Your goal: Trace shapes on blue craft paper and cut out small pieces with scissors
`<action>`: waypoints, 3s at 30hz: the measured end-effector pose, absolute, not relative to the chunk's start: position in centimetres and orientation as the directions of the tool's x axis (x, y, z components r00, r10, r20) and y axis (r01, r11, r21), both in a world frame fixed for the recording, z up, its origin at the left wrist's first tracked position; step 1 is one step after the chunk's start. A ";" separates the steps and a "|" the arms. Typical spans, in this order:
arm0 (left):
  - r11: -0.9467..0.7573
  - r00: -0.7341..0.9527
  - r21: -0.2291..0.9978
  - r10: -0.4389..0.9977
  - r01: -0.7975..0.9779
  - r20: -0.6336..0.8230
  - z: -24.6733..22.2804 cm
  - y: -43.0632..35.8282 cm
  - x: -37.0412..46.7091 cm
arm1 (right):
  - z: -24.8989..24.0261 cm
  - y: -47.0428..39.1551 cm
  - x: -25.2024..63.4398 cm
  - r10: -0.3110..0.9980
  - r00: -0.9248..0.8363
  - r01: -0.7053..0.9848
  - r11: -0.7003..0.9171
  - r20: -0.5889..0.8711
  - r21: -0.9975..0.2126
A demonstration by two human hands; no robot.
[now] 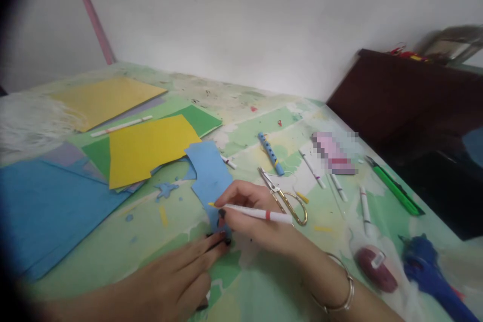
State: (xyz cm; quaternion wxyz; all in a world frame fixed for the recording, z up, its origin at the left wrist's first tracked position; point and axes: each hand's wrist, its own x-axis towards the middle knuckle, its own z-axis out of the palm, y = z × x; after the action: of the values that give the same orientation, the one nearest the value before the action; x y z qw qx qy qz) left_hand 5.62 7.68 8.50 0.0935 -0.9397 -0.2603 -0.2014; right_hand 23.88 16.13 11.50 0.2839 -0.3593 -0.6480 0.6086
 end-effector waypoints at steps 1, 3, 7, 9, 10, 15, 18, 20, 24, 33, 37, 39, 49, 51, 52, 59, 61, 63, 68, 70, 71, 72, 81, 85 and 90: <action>-0.840 0.783 -0.084 0.456 0.536 0.423 8.3 7.6 5.6 | 11.4 16.0 23.6 0.810 -0.579 0.151 -0.001 -0.089 -0.988; -0.829 0.774 -0.095 0.464 0.550 0.430 7.9 7.5 5.4 | 11.1 15.8 23.2 0.806 -0.579 0.196 -0.009 -0.123 -0.981; -0.823 0.752 -0.101 0.452 0.559 0.479 7.2 7.3 5.4 | 10.2 16.0 22.8 0.811 -0.573 0.196 -0.005 -0.118 -0.981; -0.819 0.745 -0.098 0.457 0.566 0.486 7.0 7.2 5.5 | 9.8 16.2 22.8 0.827 -0.556 0.195 0.036 -0.080 -0.980; -0.813 0.738 -0.089 0.470 0.576 0.485 6.9 7.1 5.5 | 9.6 16.2 22.9 0.839 -0.541 0.205 0.059 -0.063 -0.977; -0.799 0.716 -0.089 0.475 0.594 0.512 6.5 7.1 5.5 | 9.2 16.1 23.0 0.874 -0.480 0.326 0.263 0.080 -0.908; -0.811 0.741 -0.128 0.441 0.570 0.506 6.4 7.2 5.4 | 9.2 16.0 23.0 0.856 -0.487 0.397 0.392 0.172 -0.830; -0.822 0.751 -0.129 0.428 0.555 0.502 6.4 7.2 5.3 | 9.1 16.1 23.1 0.841 -0.502 0.403 0.433 0.201 -0.806; -0.825 0.744 -0.098 0.442 0.557 0.502 6.5 7.2 5.2 | 9.0 16.1 23.1 0.822 -0.527 0.363 0.447 0.215 -0.818; -0.833 0.743 -0.067 0.449 0.549 0.496 6.8 7.5 5.3 | 9.0 15.9 23.1 0.824 -0.524 0.381 0.452 0.215 -0.806; -0.836 0.743 -0.061 0.448 0.545 0.497 6.9 7.6 5.2 | 9.0 16.0 23.2 0.818 -0.529 0.383 0.467 0.225 -0.797; -0.833 0.743 -0.071 0.447 0.549 0.497 6.8 7.5 5.2 | 9.1 16.0 23.2 0.816 -0.534 0.382 0.468 0.223 -0.797; -0.806 0.731 -0.119 0.450 0.580 0.513 6.6 7.5 5.2 | 9.0 16.0 23.2 0.808 -0.549 0.369 0.463 0.213 -0.806; -0.806 0.729 -0.120 0.448 0.580 0.517 6.7 7.6 5.2 | 9.0 16.0 23.2 0.805 -0.551 0.369 0.470 0.219 -0.802; -0.806 0.725 -0.114 0.449 0.581 0.522 6.7 7.6 5.2 | 9.0 16.0 23.2 0.801 -0.552 0.365 0.481 0.230 -0.797; -0.803 0.706 -0.077 0.468 0.590 0.532 6.3 7.3 5.4 | 8.9 16.1 23.1 0.781 -0.562 0.350 0.522 0.272 -0.778; -0.811 0.711 -0.077 0.457 0.580 0.535 6.2 7.4 5.4 | 8.8 16.1 23.2 0.781 -0.563 0.349 0.521 0.270 -0.779; -0.812 0.713 -0.076 0.458 0.578 0.532 6.2 7.4 5.5 | 8.7 16.1 23.2 0.781 -0.564 0.343 0.517 0.268 -0.784; -0.788 0.683 -0.059 0.491 0.613 0.542 6.3 7.2 5.5 | 8.6 16.1 23.3 0.787 -0.576 0.327 0.469 0.221 -0.821; -0.790 0.687 -0.068 0.483 0.610 0.543 6.3 7.1 5.4 | 8.5 16.1 23.4 0.779 -0.586 0.317 0.473 0.222 -0.822; -0.791 0.691 -0.074 0.480 0.607 0.540 6.3 7.1 5.4 | 8.5 16.1 23.4 0.774 -0.590 0.312 0.479 0.227 -0.821; -0.795 0.697 -0.082 0.470 0.601 0.542 6.3 7.1 5.4 | 8.5 16.1 23.4 0.770 -0.594 0.305 0.483 0.232 -0.821; -0.797 0.711 -0.087 0.477 0.598 0.516 6.2 7.0 5.4 | 8.6 16.1 23.4 0.743 -0.620 0.311 0.526 0.250 -0.792; -0.802 0.713 -0.078 0.475 0.592 0.516 6.2 7.0 5.4 | 8.9 16.1 23.4 0.749 -0.610 0.353 0.549 0.259 -0.758; -0.804 0.715 -0.075 0.477 0.590 0.511 6.3 7.2 5.3 | 9.1 16.1 23.3 0.768 -0.591 0.380 0.536 0.248 -0.754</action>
State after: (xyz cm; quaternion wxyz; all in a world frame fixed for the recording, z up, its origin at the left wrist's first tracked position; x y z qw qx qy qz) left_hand 5.32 7.20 6.26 0.1170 -0.9186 -0.2904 -0.2412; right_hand 23.32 16.10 9.09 0.2901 -0.3471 -0.8269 0.3340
